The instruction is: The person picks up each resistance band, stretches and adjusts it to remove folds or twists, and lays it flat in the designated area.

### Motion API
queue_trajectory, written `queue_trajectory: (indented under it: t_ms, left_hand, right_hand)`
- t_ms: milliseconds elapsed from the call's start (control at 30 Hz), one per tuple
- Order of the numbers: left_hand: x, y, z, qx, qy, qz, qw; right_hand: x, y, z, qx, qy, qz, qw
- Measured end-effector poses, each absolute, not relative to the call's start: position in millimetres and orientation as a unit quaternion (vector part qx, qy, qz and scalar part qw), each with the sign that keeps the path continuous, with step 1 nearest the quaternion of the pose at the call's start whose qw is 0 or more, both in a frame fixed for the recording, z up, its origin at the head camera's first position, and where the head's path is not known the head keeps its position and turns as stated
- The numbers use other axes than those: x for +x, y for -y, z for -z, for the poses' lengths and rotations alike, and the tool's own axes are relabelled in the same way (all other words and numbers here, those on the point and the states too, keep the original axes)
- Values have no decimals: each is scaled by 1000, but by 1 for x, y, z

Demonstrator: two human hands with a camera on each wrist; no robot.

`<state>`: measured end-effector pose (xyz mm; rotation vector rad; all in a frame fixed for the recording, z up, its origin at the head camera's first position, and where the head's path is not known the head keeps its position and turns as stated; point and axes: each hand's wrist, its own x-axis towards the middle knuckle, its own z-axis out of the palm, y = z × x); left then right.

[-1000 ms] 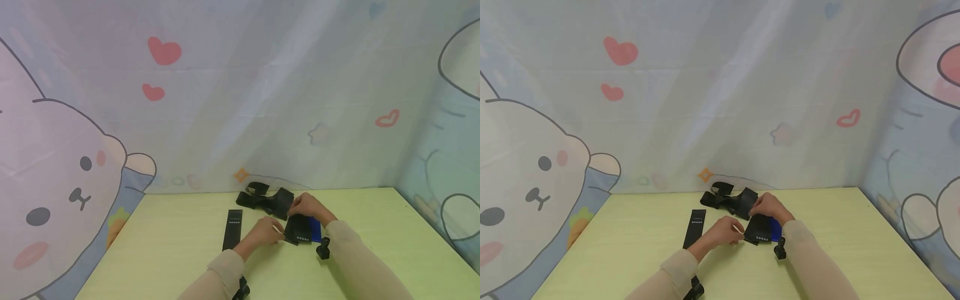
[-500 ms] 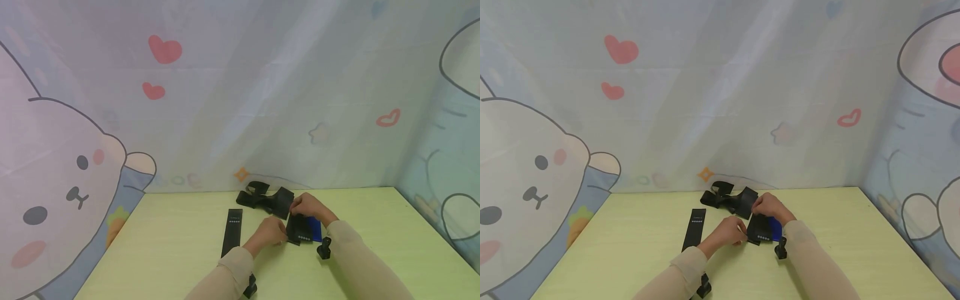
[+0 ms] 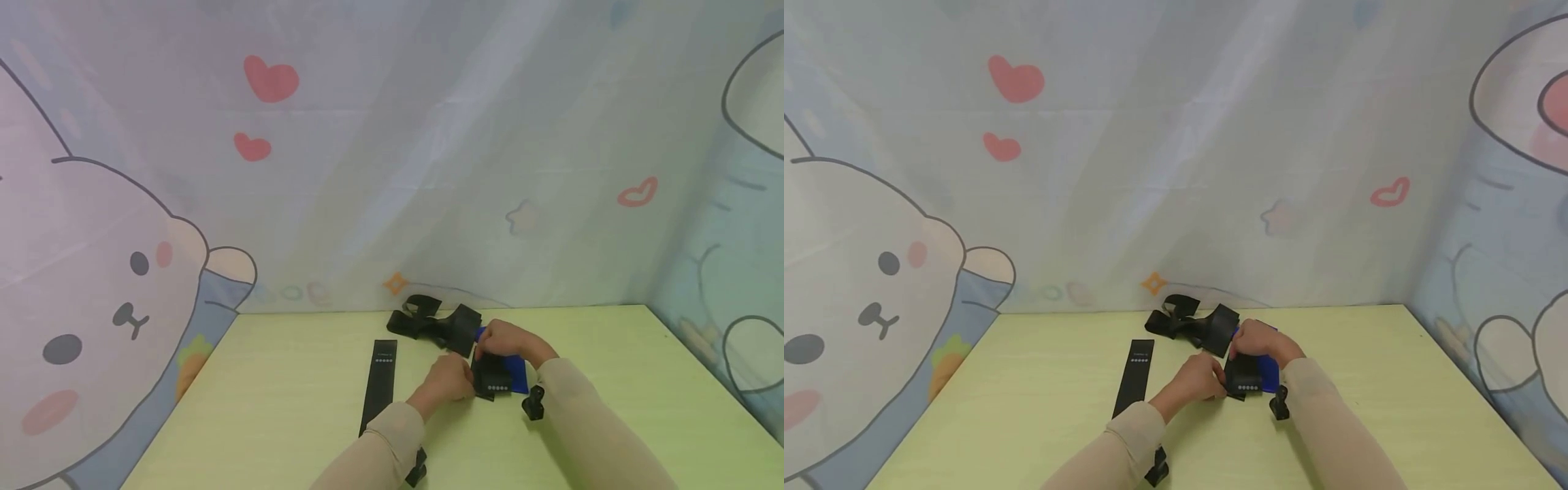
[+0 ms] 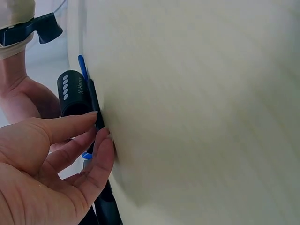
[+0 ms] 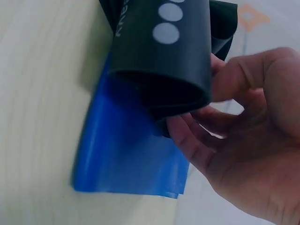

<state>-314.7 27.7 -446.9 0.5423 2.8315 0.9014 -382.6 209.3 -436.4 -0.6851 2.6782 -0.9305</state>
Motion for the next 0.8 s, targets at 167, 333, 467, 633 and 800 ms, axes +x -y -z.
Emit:
queue_trajectory:
  t_ms: [167, 333, 467, 633, 800]
  left_hand:
    - [-313, -29, 447, 166, -939, -299, 43]
    - [-314, -35, 451, 148, -944, -294, 29]
    - [-314, -38, 453, 144, -947, -286, 16]
    - [-316, -38, 454, 141, -947, -288, 10]
    - [-318, -40, 456, 145, -944, -295, 10]
  right_hand:
    - [-380, -216, 432, -271, -893, 311, 182]
    - [-379, -221, 430, -321, -859, 321, 237]
    - [-374, -224, 428, -306, -874, 287, 244]
    - [-369, -226, 427, -288, -896, 240, 238]
    - [-370, -229, 433, -300, -899, 229, 223]
